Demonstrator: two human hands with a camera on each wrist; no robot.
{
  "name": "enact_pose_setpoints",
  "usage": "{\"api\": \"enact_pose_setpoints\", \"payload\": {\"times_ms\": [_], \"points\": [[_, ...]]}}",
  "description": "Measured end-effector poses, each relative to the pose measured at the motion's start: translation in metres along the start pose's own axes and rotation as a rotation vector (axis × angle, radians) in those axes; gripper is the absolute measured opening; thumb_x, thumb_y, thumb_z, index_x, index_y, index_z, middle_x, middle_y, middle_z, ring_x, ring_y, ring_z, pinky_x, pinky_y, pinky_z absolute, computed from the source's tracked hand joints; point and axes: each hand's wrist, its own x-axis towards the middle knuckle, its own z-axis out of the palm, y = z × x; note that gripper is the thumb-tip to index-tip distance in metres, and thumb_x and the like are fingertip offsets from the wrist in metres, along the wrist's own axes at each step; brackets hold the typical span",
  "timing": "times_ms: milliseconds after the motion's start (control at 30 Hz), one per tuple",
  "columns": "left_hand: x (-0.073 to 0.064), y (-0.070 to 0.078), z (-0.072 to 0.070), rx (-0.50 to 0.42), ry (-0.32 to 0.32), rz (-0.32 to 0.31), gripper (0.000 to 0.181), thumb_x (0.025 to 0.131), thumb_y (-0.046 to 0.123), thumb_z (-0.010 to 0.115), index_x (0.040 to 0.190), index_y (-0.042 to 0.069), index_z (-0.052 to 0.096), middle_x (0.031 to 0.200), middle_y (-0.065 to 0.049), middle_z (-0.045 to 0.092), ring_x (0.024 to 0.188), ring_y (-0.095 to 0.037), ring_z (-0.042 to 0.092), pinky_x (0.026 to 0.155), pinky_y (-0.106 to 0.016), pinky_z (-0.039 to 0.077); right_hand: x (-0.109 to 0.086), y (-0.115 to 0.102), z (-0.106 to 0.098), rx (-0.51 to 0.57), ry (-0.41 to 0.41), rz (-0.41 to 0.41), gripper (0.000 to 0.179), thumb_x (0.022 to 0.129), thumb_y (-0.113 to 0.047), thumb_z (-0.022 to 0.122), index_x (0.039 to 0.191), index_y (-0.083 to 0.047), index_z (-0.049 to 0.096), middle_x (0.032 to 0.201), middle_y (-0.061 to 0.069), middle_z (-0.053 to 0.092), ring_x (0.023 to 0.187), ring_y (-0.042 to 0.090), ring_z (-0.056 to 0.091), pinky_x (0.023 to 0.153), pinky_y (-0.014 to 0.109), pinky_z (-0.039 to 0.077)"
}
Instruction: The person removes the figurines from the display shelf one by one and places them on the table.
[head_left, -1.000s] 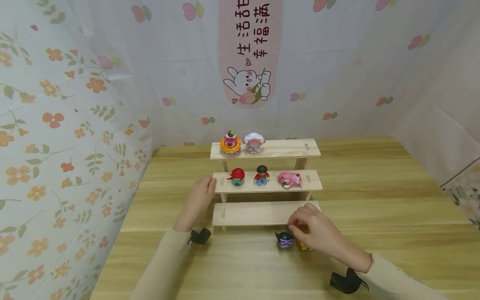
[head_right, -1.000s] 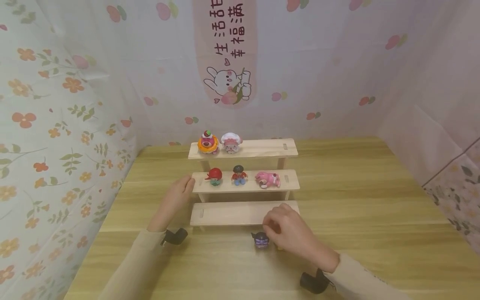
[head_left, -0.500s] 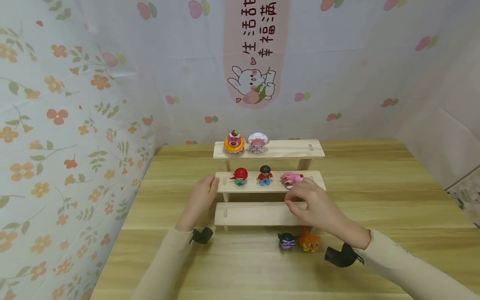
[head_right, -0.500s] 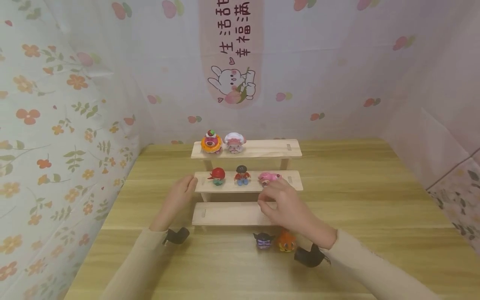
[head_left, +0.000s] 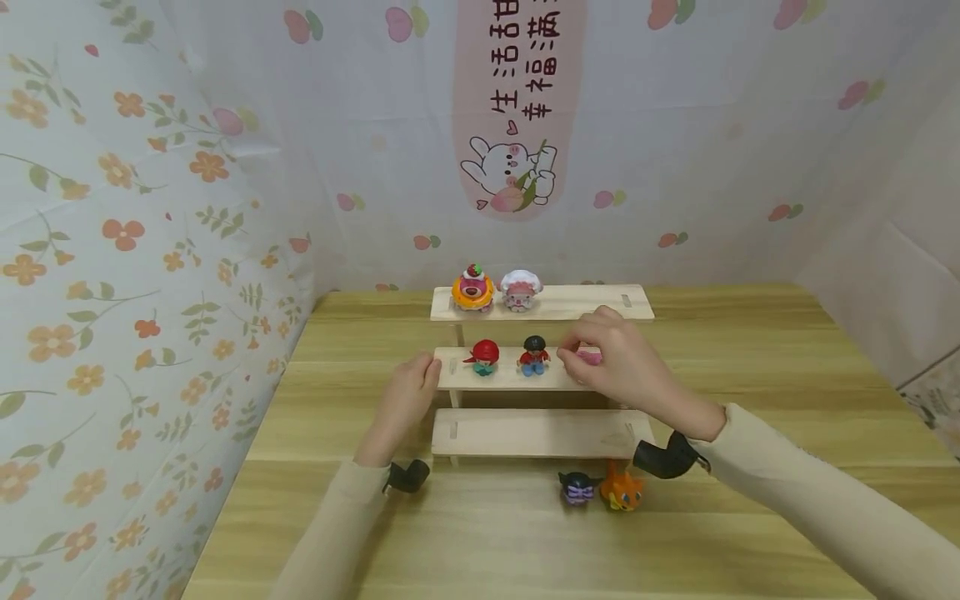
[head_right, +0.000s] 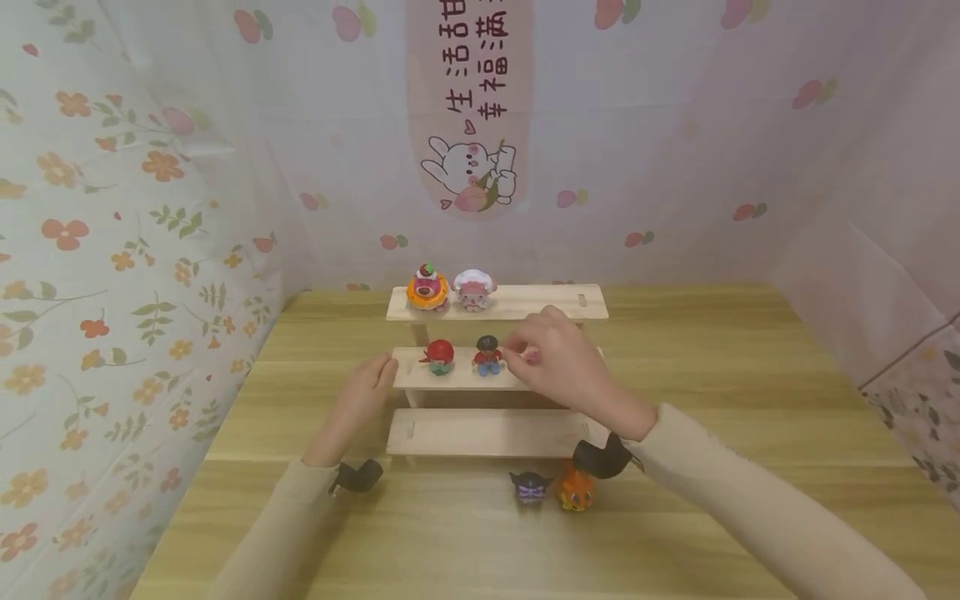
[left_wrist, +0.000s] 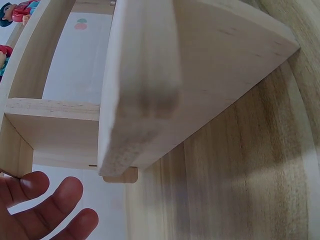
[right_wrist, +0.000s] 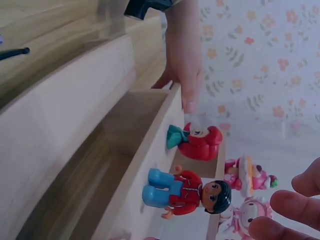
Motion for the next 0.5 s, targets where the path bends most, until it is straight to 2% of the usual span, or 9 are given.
{"api": "enact_pose_setpoints", "payload": {"times_ms": [233, 367, 500], "points": [[0.0, 0.0, 0.001, -0.004, -0.002, -0.011, 0.026, 0.102, 0.021, 0.042, 0.08, 0.008, 0.05, 0.066, -0.003, 0.04, 0.064, -0.019, 0.042, 0.057, -0.03, 0.036, 0.02, 0.003, -0.001, 0.01, -0.048, 0.096, 0.003, 0.083, -0.011, 0.07, 0.082, -0.009, 0.068, 0.078, 0.002, 0.065, 0.08, 0.023, 0.053, 0.071, 0.034, 0.041], [-0.001, 0.001, 0.001, -0.006, -0.012, -0.032, 0.027, 0.102, 0.022, 0.041, 0.081, 0.009, 0.051, 0.066, -0.003, 0.041, 0.065, -0.02, 0.043, 0.057, -0.03, 0.036, 0.032, 0.005, 0.002, -0.005, -0.062, 0.163, 0.012, 0.084, -0.015, 0.069, 0.092, -0.006, 0.068, 0.091, 0.007, 0.066, 0.089, 0.026, 0.054, 0.078, 0.039, 0.044], [-0.001, 0.002, 0.001, -0.006, -0.018, -0.048, 0.027, 0.102, 0.024, 0.041, 0.082, 0.009, 0.051, 0.067, -0.003, 0.042, 0.066, -0.02, 0.044, 0.058, -0.031, 0.037, 0.045, 0.009, 0.008, -0.003, -0.058, 0.224, 0.028, 0.084, -0.019, 0.07, 0.107, -0.004, 0.064, 0.11, 0.013, 0.059, 0.105, 0.032, 0.05, 0.087, 0.047, 0.044]]}}
